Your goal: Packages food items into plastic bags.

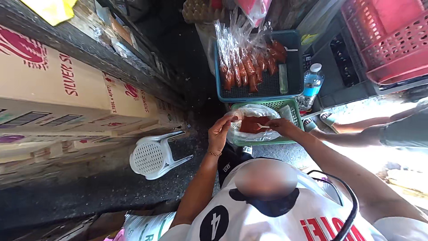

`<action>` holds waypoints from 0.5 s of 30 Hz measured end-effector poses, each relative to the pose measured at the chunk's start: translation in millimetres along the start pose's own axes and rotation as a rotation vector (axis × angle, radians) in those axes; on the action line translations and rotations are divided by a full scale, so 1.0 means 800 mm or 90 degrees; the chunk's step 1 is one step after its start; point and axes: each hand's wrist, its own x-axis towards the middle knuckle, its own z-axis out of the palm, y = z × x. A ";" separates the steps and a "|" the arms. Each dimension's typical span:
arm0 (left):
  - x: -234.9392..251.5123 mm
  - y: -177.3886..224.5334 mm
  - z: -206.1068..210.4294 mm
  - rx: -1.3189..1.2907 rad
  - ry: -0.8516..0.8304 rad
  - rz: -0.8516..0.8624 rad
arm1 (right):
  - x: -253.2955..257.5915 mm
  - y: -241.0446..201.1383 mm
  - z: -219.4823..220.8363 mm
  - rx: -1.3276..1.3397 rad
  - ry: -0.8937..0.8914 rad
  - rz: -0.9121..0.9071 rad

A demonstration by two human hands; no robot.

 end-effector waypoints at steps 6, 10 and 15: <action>0.002 -0.012 0.013 0.057 -0.031 -0.033 | -0.060 -0.053 -0.046 0.044 0.013 -0.035; 0.003 -0.017 0.023 0.049 -0.052 -0.033 | -0.091 -0.068 -0.072 0.076 0.054 -0.088; 0.004 -0.024 0.030 0.065 -0.077 -0.027 | -0.123 -0.103 -0.107 0.045 0.071 -0.095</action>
